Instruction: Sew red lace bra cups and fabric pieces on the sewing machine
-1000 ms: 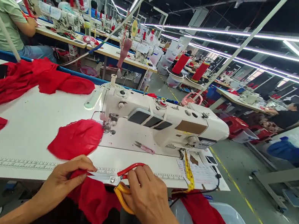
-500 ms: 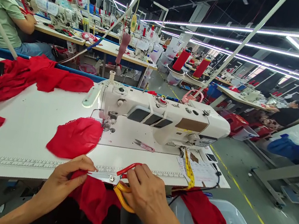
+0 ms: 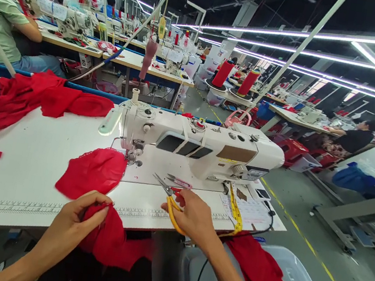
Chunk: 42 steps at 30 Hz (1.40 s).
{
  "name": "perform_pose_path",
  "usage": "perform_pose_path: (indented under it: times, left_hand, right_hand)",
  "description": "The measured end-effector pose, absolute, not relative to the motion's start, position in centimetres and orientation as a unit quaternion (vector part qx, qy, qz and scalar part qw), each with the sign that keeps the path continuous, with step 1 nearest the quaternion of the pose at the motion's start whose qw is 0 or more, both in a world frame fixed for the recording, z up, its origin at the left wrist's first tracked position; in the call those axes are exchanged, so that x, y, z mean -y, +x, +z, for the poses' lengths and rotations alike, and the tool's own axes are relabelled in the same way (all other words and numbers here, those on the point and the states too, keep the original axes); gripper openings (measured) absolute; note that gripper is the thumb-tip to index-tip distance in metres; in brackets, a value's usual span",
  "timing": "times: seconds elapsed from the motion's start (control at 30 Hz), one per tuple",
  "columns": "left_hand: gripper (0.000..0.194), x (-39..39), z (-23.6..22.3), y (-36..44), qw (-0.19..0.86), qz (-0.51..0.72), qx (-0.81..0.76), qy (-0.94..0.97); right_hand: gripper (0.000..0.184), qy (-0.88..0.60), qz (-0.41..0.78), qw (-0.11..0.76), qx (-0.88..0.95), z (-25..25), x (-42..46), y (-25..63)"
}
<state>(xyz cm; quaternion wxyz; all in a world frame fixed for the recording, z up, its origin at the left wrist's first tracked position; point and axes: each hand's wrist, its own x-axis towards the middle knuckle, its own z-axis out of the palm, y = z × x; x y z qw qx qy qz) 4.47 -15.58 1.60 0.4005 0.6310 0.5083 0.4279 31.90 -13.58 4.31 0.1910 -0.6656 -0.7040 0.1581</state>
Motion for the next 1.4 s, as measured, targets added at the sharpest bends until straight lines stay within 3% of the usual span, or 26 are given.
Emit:
perform_pose_path:
  times: [0.13, 0.23, 0.4, 0.6, 0.97, 1.07, 1.23, 1.4]
  left_hand:
    - [0.017, 15.6, 1.9, 5.0, 0.33, 0.432, -0.521, 0.658]
    - [0.017, 15.5, 2.2, 5.4, 0.317, 0.418, -0.521, 0.673]
    - [0.025, 15.2, 3.2, 4.6, 0.537, 0.331, -0.485, 0.606]
    - [0.036, 15.4, 3.1, 4.0, 0.7, 0.29, -0.436, 0.485]
    - [0.031, 15.7, 3.2, 4.7, 0.665, 0.296, -0.46, 0.509]
    - [0.033, 15.5, 2.9, 4.6, 0.673, 0.297, -0.465, 0.493]
    - [0.037, 15.3, 2.4, 4.2, 0.694, 0.301, -0.468, 0.457]
    - [0.036, 15.3, 2.2, 3.8, 0.722, 0.307, -0.454, 0.422]
  right_hand:
    - [0.044, -0.559, 0.436, 0.315, 0.632, 3.3, 16.0, 27.9]
    - [0.039, -0.502, 0.505, 0.357, 0.605, 2.4, 17.8, 24.6]
    - [0.021, -0.482, 0.526, 0.371, 0.594, 3.3, 17.1, 24.7]
    - [0.011, -0.501, 0.471, 0.347, 0.638, 4.4, 16.1, 26.7]
    - [0.007, -0.525, 0.389, 0.311, 0.691, 3.3, 16.2, 26.6]
    - [0.015, -0.569, 0.302, 0.241, 0.726, 3.4, 15.0, 27.9]
    - [0.022, -0.694, 0.086, 0.047, 0.713, 3.9, 11.3, 32.7]
    - [0.026, -0.714, 0.07, 0.031, 0.696, 4.2, 8.5, 37.1]
